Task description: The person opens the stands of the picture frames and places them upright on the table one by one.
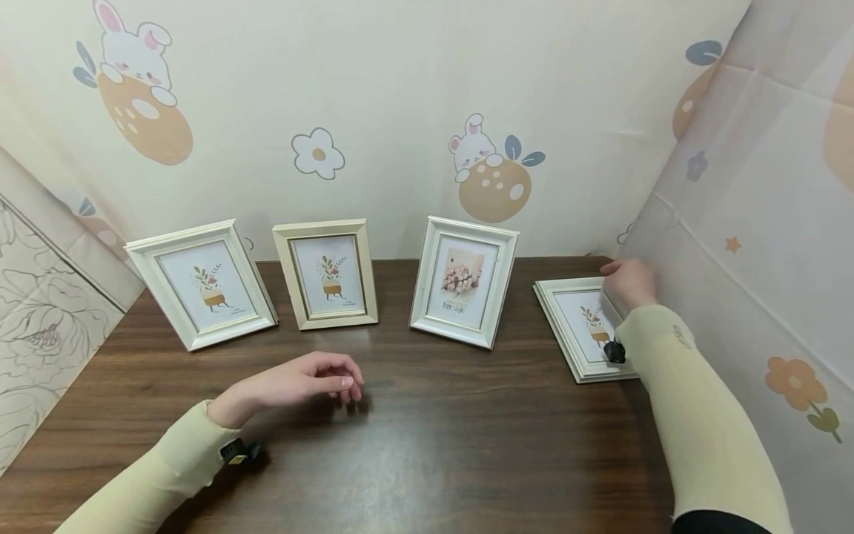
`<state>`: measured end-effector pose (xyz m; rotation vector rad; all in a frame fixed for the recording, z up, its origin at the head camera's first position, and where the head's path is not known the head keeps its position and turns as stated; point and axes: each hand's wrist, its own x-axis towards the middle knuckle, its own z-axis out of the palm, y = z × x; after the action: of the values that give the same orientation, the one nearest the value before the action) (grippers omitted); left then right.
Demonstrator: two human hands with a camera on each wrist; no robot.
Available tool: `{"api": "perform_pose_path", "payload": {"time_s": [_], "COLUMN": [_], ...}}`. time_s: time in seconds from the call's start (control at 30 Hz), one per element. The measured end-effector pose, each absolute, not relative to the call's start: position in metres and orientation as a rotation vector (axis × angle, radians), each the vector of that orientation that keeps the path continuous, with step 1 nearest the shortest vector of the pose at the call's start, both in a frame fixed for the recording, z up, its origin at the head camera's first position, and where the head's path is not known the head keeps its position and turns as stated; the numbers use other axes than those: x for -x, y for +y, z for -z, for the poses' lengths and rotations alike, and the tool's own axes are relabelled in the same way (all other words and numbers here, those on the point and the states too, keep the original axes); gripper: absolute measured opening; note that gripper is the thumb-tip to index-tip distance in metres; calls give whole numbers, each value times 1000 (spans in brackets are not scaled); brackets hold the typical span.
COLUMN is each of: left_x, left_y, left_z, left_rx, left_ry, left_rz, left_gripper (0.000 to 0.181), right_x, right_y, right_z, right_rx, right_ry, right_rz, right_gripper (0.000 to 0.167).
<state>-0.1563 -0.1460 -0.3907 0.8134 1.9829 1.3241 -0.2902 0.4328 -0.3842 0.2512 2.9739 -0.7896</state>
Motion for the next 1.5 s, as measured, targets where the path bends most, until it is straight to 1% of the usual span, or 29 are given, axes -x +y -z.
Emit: {"api": "perform_pose_path", "payload": {"time_s": [0.23,0.5,0.63,0.77,0.93,1.33,1.5], "left_x": [156,159,160,160,162,167,169], "left_y": [-150,-155,-158,-161,-164,-183,-190], "left_z": [390,384,384,385,387,393,396], "left_rx": [-803,-831,-834,-821,-810,-747,-675], "left_ry": [1996,2014,2023,2043,2057,2097,2081], "left_rz": [-1317,-1316,-1317,-1316,-1327,-1337,-1433], "left_gripper": [29,30,30,29,29,28,30], "right_x": [292,295,294,291,282,268,258], "right_y": [433,427,425,423,419,425,429], "right_z": [388,388,384,378,366,351,339], "right_rx": [-214,-251,-226,-222,-265,-199,-153], "right_ry": [3083,3096,3096,3089,3056,3136,3127], "right_rz": [678,600,577,588,644,728,776], "right_gripper": [39,44,43,41,42,40,39]}}
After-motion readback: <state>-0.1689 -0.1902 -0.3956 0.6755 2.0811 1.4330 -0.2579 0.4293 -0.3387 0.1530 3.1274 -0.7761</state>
